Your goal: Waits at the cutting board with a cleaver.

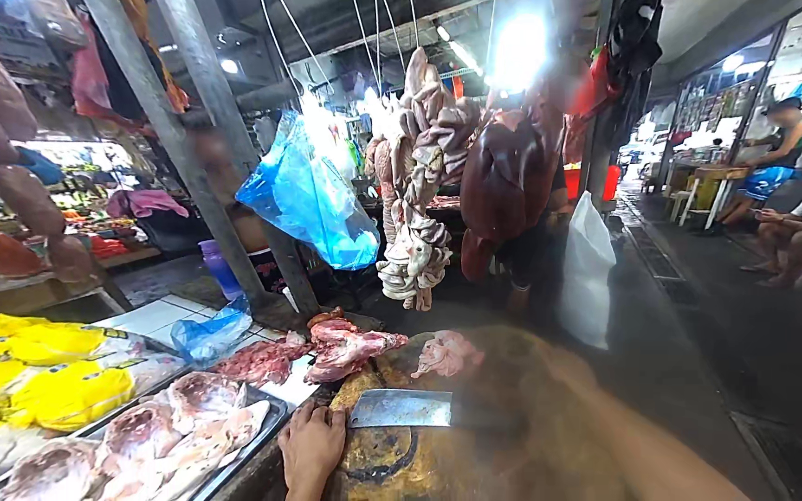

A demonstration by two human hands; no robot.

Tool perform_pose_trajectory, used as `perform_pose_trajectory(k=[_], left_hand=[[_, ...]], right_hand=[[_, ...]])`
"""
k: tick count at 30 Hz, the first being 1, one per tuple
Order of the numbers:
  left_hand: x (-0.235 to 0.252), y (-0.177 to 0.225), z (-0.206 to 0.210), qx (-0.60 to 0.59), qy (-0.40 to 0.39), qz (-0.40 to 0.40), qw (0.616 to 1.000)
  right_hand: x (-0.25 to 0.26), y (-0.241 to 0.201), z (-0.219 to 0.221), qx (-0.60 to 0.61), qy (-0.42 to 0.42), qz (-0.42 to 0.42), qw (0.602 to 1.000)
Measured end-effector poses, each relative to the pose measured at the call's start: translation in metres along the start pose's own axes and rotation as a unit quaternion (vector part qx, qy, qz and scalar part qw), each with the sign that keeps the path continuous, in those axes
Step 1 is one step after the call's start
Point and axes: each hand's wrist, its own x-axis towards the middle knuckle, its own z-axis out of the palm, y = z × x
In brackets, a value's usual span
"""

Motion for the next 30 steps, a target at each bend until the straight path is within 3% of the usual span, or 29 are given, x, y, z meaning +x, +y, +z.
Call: perform_pose_trajectory(k=[30], left_hand=[[0.000, -0.004, -0.004, -0.015, -0.013, 0.019, 1.000]], right_hand=[[-0.011, -0.004, -0.009, 0.022, -0.023, -0.004, 0.999]])
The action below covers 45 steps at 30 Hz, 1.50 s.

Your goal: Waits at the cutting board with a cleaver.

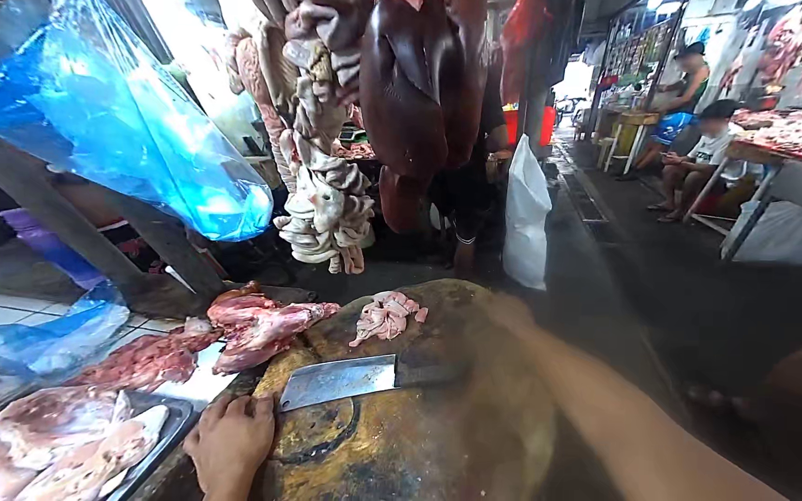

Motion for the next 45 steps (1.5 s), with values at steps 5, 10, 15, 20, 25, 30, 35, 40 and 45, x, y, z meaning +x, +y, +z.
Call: perform_pose_trajectory(k=[5, 10, 15, 20, 25, 30, 35, 40, 45], left_hand=[[-0.0005, 0.0002, -0.0004, 0.001, -0.002, -0.002, 1.000], [-0.0002, 0.0004, -0.0012, 0.007, -0.008, -0.005, 1.000], [-0.0005, 0.0019, -0.0042, -0.002, -0.013, -0.003, 1.000], [0.0014, 0.0026, -0.0029, 0.000, -0.012, -0.008, 1.000], [0.0009, 0.0033, -0.0022, 0.000, -0.008, -0.011, 1.000], [0.0016, 0.0025, -0.0015, 0.002, -0.008, -0.008, 1.000], [0.0019, 0.0028, -0.0017, 0.003, -0.011, -0.012, 1.000], [0.0026, 0.0014, 0.0001, 0.007, -0.007, -0.010, 1.000], [0.0005, 0.0037, -0.0042, -0.004, -0.008, -0.004, 1.000]], right_hand=[[0.0019, 0.0013, 0.0033, -0.010, 0.008, 0.001, 1.000], [0.0018, 0.0019, 0.0061, -0.013, 0.008, -0.003, 1.000], [0.0006, 0.0003, 0.0044, -0.006, 0.010, 0.000, 1.000], [0.0053, -0.0002, 0.0039, -0.009, 0.006, 0.003, 1.000], [0.0043, 0.0000, 0.0032, -0.009, 0.006, 0.005, 1.000], [0.0059, 0.0001, 0.0037, -0.009, 0.007, 0.004, 1.000], [0.0050, 0.0005, 0.0034, -0.007, 0.008, 0.002, 1.000], [0.0063, 0.0011, 0.0044, -0.007, 0.007, 0.001, 1.000], [0.0020, -0.0004, 0.0014, -0.005, 0.002, -0.002, 1.000]])
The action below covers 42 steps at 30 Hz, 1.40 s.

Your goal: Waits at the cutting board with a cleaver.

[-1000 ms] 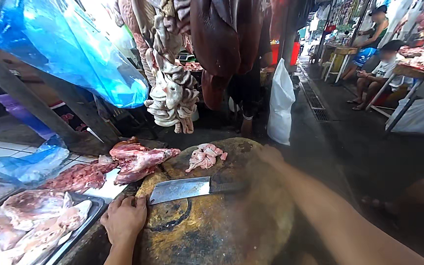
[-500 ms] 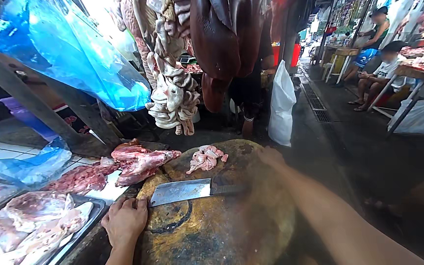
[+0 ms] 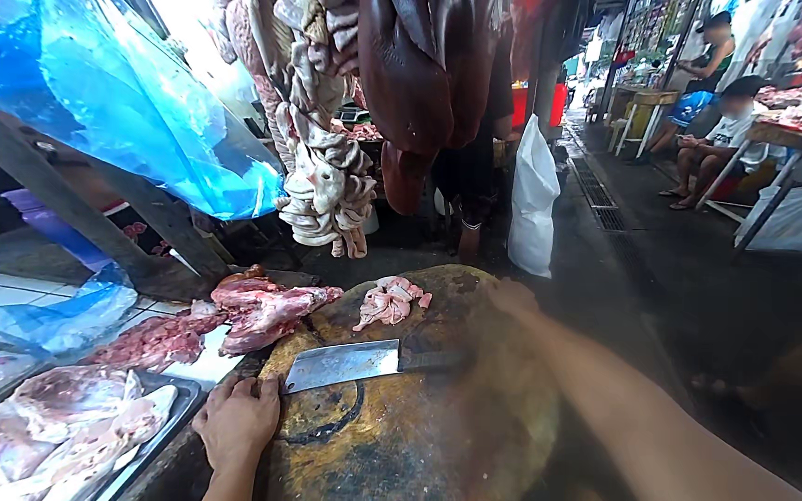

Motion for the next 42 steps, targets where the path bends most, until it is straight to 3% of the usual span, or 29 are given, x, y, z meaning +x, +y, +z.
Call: perform_pose_trajectory(k=[42], left_hand=[[0.0036, -0.0029, 0.0040, 0.013, 0.002, -0.004, 1.000]], right_hand=[[0.0032, 0.0018, 0.0060, 0.006, 0.018, 0.002, 1.000]])
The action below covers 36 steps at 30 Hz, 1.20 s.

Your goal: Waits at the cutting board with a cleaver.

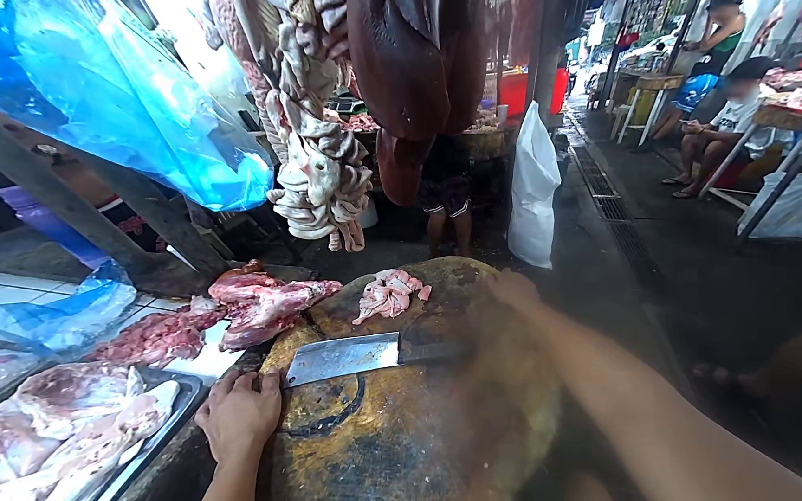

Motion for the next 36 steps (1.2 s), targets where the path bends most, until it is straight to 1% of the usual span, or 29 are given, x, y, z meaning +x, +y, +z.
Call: perform_pose_trajectory(k=[11, 18, 36], left_hand=[[-0.0017, 0.0016, -0.0018, -0.006, -0.008, -0.006, 1.000], [-0.0029, 0.0035, -0.0043, -0.014, -0.006, -0.004, 1.000], [-0.0002, 0.0003, 0.0013, 0.001, 0.002, -0.004, 1.000]], right_hand=[[0.0036, 0.0019, 0.0027, -0.003, 0.000, -0.007, 1.000], [-0.0041, -0.0037, -0.0055, 0.002, -0.008, 0.000, 1.000], [0.0026, -0.0007, 0.0001, -0.003, 0.000, 0.005, 1.000]])
